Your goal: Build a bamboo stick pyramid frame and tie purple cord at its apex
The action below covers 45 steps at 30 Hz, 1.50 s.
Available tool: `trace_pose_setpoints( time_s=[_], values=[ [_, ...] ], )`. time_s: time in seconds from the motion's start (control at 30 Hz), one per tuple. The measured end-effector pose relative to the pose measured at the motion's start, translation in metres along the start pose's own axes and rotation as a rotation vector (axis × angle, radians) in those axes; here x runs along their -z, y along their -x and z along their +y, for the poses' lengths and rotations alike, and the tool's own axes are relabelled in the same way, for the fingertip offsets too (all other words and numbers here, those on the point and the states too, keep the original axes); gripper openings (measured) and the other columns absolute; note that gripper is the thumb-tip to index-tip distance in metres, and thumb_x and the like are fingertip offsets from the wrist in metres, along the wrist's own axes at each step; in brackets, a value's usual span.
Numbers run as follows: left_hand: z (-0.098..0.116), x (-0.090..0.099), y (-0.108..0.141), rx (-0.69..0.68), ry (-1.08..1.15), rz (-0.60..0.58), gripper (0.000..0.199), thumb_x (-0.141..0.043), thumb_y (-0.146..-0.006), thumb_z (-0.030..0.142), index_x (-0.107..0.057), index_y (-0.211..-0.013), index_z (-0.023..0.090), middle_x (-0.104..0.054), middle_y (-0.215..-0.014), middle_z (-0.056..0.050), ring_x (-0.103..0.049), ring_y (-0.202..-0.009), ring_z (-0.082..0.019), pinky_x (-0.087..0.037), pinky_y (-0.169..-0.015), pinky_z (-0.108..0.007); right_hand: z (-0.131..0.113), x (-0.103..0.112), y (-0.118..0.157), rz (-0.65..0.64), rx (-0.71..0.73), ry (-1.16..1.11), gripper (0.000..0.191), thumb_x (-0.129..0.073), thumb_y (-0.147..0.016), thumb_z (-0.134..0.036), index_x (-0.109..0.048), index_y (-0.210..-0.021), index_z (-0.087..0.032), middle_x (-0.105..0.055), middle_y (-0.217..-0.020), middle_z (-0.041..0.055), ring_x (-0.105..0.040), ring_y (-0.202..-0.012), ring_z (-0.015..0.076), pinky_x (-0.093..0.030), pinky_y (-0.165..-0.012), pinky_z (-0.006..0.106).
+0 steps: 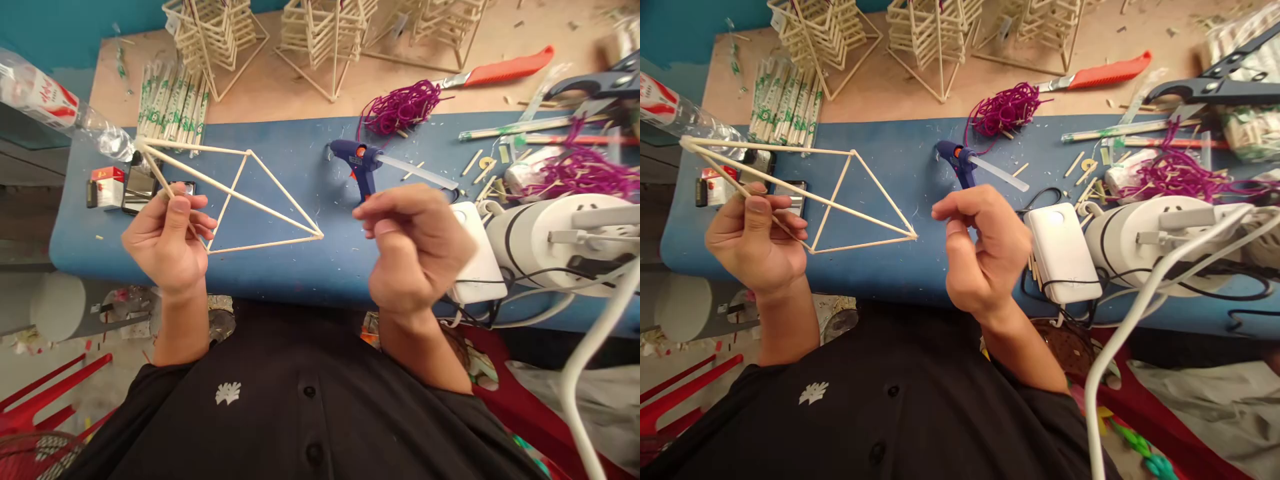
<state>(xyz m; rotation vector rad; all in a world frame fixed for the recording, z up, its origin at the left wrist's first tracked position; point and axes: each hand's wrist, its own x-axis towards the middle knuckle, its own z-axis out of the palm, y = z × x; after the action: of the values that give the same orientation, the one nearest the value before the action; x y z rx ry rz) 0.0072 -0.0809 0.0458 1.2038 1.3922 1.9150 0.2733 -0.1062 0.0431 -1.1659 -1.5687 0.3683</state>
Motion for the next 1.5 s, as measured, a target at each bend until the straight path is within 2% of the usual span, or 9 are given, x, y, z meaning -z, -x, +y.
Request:
trace_pose_setpoints(
  time_s=[0.1, 0.23, 0.3, 0.4, 0.6, 0.77, 0.93, 1.1, 1.5],
  values=[
    [-0.004, 0.011, -0.006, -0.003, -0.016, -0.006, 0.020, -0.093, -0.085, 0.048, -0.087, -0.093, 0.031, -0.080, -0.075, 0.005, -0.064, -0.046, -0.007, -0.041, -0.034, -0.022, 0.021, -0.020, 0.013, -0.063, -0.119, -0.218, 0.037, -0.053, -0.094, -0.010, -0.074, -0.123, -0.021, -0.080, -0.115, 0.0068, -0.075, -0.081, 0.0154, -0.065, -0.070, 0.033],
    [-0.014, 0.020, -0.010, 0.018, -0.068, -0.028, 0.021, -0.089, -0.089, 0.052, -0.086, -0.096, 0.032, -0.079, -0.077, 0.004, -0.063, -0.046, -0.007, -0.036, -0.033, -0.023, 0.022, -0.031, 0.025, -0.263, -0.161, -0.423, 0.062, -0.053, -0.093, -0.003, -0.064, -0.150, -0.024, -0.070, -0.153, 0.0141, -0.082, -0.087, 0.0125, -0.070, -0.072, 0.026],
    [-0.016, 0.020, -0.009, 0.034, -0.076, -0.023, 0.022, -0.091, -0.086, 0.054, -0.086, -0.093, 0.034, -0.079, -0.077, 0.003, -0.061, -0.046, -0.009, -0.035, -0.032, -0.025, 0.019, -0.033, 0.026, -0.283, -0.150, -0.455, 0.057, -0.055, -0.095, -0.004, -0.068, -0.146, -0.025, -0.075, -0.147, 0.0123, -0.084, -0.093, 0.0140, -0.072, -0.078, 0.027],
    [-0.014, 0.019, -0.007, 0.020, -0.075, -0.016, 0.022, -0.091, -0.086, 0.054, -0.086, -0.092, 0.033, -0.080, -0.079, 0.002, -0.059, -0.044, -0.008, -0.035, -0.033, -0.026, 0.016, -0.036, 0.024, -0.186, -0.184, -0.405, 0.040, -0.062, -0.097, -0.009, -0.076, -0.132, -0.022, -0.084, -0.119, 0.0079, -0.085, -0.097, 0.0159, -0.073, -0.085, 0.027],
    [-0.012, 0.021, -0.002, -0.033, -0.096, 0.018, 0.017, -0.087, -0.091, 0.049, -0.087, -0.096, 0.033, -0.082, -0.081, 0.003, -0.059, -0.045, -0.008, -0.040, -0.037, -0.026, 0.014, -0.034, 0.018, -0.115, -0.103, -0.333, 0.032, -0.068, -0.093, -0.012, -0.081, -0.121, -0.023, -0.081, -0.098, 0.0040, -0.078, -0.084, 0.0140, -0.070, -0.077, 0.028],
    [-0.014, 0.024, -0.003, -0.015, -0.044, 0.027, 0.014, -0.091, -0.087, 0.046, -0.088, -0.094, 0.034, -0.081, -0.078, 0.004, -0.060, -0.044, -0.008, -0.041, -0.036, -0.025, 0.013, -0.033, 0.017, -0.159, -0.010, -0.227, 0.034, -0.068, -0.088, -0.014, -0.082, -0.119, -0.020, -0.075, -0.093, 0.0035, -0.068, -0.077, 0.0128, -0.061, -0.067, 0.027],
    [-0.015, 0.025, -0.003, -0.025, -0.015, 0.016, 0.013, -0.090, -0.089, 0.044, -0.087, -0.096, 0.033, -0.081, -0.077, 0.004, -0.060, -0.044, -0.007, -0.042, -0.035, -0.023, 0.013, -0.035, 0.020, -0.140, -0.051, -0.195, 0.020, -0.075, -0.093, -0.017, -0.084, -0.109, -0.022, -0.075, -0.086, 0.0014, -0.064, -0.070, 0.0109, -0.055, -0.062, 0.025],
    [-0.013, 0.024, -0.004, -0.002, -0.009, 0.053, 0.022, -0.095, -0.080, 0.050, -0.087, -0.091, 0.033, -0.079, -0.073, 0.004, -0.058, -0.042, -0.008, -0.040, -0.034, -0.024, 0.014, -0.034, 0.019, -0.125, -0.083, -0.226, 0.008, -0.082, -0.091, -0.014, -0.085, -0.097, -0.020, -0.075, -0.080, -0.0005, -0.061, -0.064, 0.0074, -0.051, -0.059, 0.022],
    [0.001, 0.012, 0.001, 0.053, 0.032, 0.127, 0.035, -0.103, -0.065, 0.054, -0.088, -0.083, 0.028, -0.078, -0.067, 0.003, -0.058, -0.039, -0.009, -0.044, -0.033, -0.021, 0.009, -0.033, 0.017, -0.023, -0.158, -0.278, 0.012, -0.086, -0.088, -0.017, -0.080, -0.079, -0.023, -0.072, -0.070, -0.0015, -0.058, -0.063, 0.0106, -0.045, -0.055, 0.028]
  ],
)
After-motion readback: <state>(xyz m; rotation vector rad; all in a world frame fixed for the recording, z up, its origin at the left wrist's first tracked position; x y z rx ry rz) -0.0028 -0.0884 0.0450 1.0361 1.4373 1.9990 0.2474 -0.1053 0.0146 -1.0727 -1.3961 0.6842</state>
